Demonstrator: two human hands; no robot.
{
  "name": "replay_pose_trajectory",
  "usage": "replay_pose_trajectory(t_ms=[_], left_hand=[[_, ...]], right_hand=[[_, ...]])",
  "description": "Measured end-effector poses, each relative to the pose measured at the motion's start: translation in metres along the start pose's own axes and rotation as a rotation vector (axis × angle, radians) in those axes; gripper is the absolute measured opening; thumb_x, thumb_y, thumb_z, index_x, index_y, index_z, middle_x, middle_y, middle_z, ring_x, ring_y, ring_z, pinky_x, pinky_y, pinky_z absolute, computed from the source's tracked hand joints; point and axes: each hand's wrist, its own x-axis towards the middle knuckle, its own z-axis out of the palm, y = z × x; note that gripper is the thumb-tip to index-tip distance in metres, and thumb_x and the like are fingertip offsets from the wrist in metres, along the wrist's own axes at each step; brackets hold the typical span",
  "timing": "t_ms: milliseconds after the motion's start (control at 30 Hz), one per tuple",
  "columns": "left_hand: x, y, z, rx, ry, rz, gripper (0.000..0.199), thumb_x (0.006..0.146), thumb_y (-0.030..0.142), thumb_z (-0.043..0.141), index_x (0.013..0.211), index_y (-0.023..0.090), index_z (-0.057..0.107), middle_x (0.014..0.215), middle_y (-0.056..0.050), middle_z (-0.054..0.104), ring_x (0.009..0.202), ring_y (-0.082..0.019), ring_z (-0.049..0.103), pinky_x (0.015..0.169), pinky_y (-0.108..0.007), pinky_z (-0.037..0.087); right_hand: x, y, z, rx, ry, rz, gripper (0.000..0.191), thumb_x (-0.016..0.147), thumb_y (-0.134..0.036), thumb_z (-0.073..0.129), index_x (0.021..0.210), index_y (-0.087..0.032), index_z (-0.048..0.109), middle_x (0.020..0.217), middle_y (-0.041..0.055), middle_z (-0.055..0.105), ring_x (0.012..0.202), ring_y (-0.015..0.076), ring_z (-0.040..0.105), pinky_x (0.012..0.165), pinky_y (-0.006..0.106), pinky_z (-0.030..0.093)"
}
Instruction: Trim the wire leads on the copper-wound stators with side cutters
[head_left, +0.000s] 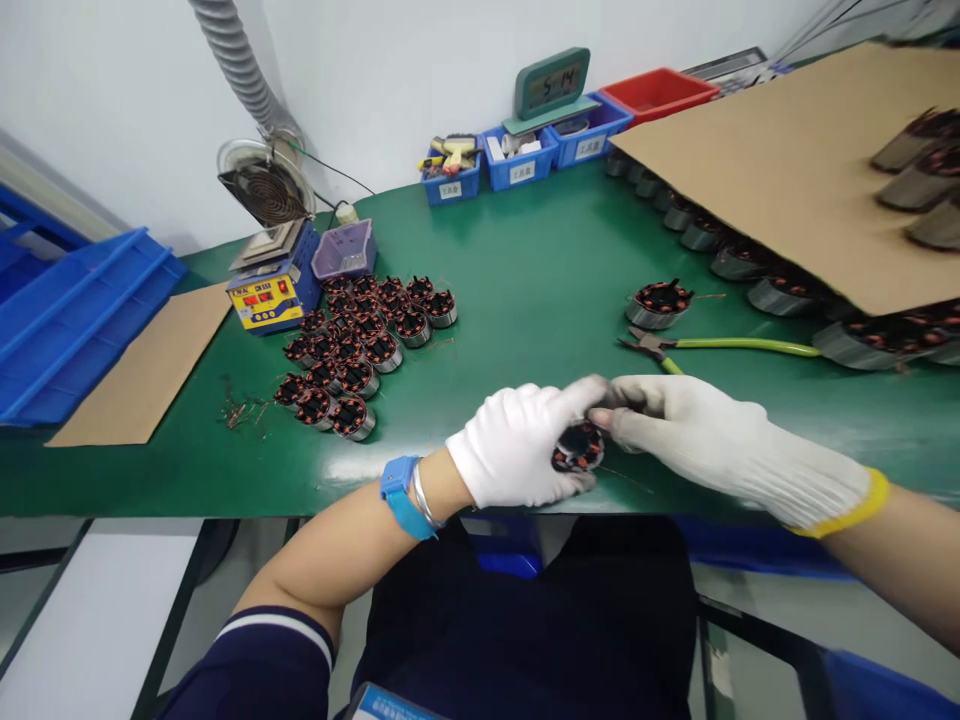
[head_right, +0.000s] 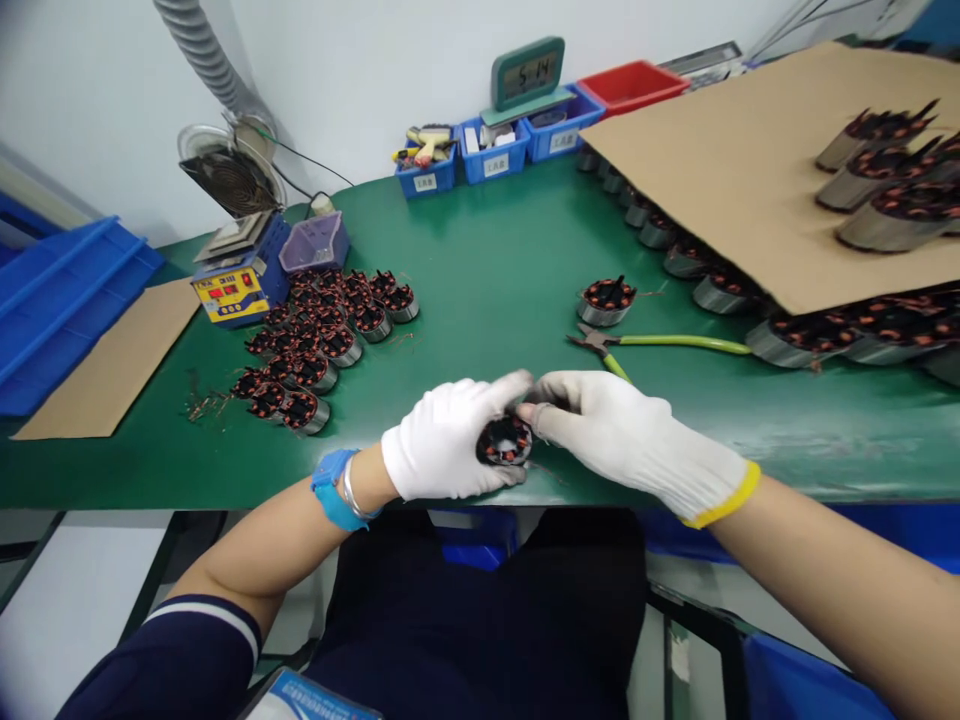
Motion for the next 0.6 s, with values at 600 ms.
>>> replay_pose_trajectory(t_ms=[600], left_hand=[[-0.002,-0.009,-0.012,-0.141,-0.117,-0.126,0.096,0.074,0.031,0.070,0.160,0.021,0.029,0.128,-0.011,0.067,0.114,-0.033,0.066,0.097,-0.045,0.056]], right_hand=[[0.003,-0.009,-0.008,-0.602,-0.068,0.161,0.033,0.089,-0.049,0.039,0.075,-0.025,0.057,0.078,0.0055,0.069,0.072,0.0252,0.061,0.058,0.035,0.034]])
